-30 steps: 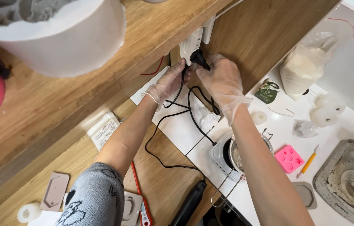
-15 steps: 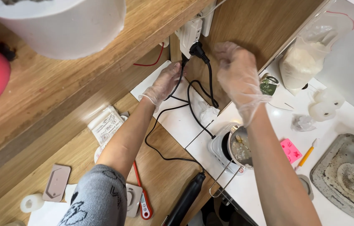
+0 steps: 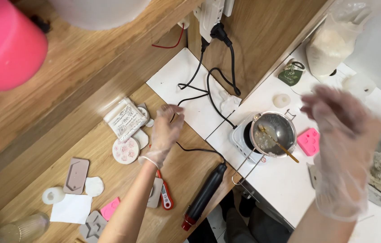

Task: Cleaning silicone molds and preparing wax for candle making.

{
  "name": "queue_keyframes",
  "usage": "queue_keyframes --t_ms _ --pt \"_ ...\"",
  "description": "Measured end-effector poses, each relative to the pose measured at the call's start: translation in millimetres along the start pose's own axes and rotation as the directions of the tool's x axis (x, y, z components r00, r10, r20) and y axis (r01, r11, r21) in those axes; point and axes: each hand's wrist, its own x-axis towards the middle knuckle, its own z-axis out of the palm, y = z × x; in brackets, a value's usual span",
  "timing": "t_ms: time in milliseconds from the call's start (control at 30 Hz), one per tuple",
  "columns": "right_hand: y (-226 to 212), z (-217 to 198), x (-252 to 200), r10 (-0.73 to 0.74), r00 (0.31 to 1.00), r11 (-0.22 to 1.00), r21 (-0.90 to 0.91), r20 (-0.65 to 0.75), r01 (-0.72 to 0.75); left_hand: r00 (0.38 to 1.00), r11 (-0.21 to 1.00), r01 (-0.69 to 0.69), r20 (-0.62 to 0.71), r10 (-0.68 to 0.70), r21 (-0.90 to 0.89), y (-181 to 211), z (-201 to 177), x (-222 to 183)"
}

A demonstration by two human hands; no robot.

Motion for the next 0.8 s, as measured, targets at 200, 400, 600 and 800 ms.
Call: queue_keyframes --t_ms 200,400,600,800 --pt "42.7 -38.9 -55.9 0.077 0.989 0.997 0.013 -0.13 -0.076 0.872 0.651 -0.49 0.32 0.371 0.58 -31.5 29.4 30.8" --pt "22.3 -40.1 -76.7 0.185 0.971 0.98 -0.04 -0.149 -0.193 0.935 -0.157 -0.338 0.35 0.053 0.928 -73.2 32.5 83.0" --pt "19.7 -42.5 -82.8 0.233 0.969 0.972 -0.006 -0.086 -0.234 0.962 0.021 -0.263 0.264 -0.074 0.964 -72.6 -0.9 71.1" --pt "6.4 -33.3 -69.0 0.165 0.986 0.986 -0.034 -0.017 -0.166 0.962 0.438 -0.257 0.185 0.2 0.862 9.9 11.5 58.2"
